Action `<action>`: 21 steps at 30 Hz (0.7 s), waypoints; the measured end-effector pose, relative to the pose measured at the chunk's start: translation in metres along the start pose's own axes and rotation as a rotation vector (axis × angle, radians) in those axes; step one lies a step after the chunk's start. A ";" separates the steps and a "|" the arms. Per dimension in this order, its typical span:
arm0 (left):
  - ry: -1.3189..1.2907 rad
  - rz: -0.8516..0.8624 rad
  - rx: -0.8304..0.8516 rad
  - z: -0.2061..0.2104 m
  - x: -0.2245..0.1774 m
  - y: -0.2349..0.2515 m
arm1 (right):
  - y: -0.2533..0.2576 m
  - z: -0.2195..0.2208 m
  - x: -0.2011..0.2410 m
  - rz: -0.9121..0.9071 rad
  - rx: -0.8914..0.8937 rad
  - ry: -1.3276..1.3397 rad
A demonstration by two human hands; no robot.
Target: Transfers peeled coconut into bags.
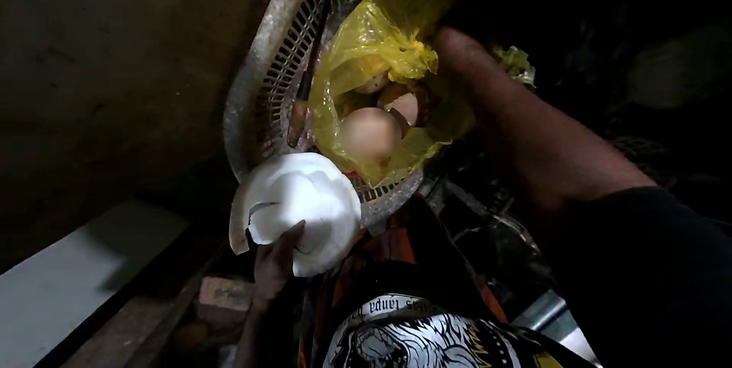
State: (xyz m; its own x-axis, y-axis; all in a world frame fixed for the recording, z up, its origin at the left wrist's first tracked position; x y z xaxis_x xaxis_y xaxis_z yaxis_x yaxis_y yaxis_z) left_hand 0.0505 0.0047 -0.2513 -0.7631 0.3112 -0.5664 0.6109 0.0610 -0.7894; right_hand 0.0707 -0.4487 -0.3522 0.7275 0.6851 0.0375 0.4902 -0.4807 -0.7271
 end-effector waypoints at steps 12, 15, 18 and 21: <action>-0.039 0.080 -0.014 -0.009 -0.021 -0.002 | -0.067 -0.059 -0.028 0.119 -0.478 0.231; -0.068 0.109 0.001 -0.010 -0.030 -0.001 | -0.106 -0.082 -0.041 0.025 -0.632 0.289; -0.059 0.126 0.041 -0.011 -0.044 -0.009 | -0.137 -0.098 -0.056 -0.062 -0.631 0.366; -0.044 0.159 0.062 -0.009 -0.063 -0.022 | -0.150 -0.092 -0.088 -0.041 -0.440 0.551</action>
State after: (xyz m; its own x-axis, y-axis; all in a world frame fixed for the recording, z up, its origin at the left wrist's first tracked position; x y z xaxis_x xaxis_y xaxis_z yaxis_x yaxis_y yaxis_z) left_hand 0.0862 -0.0080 -0.1961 -0.6672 0.2703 -0.6942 0.7114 -0.0452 -0.7013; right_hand -0.0228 -0.4875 -0.1829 0.7848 0.3862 0.4847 0.5861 -0.7167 -0.3778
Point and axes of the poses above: each hand's wrist, its own y-axis towards the middle knuckle, its own z-axis out of the palm, x = y × z, the point moved 7 cm from there along y, towards the middle knuckle, and after that the axes turned 4 degrees about -x, right-handed, at the moved point
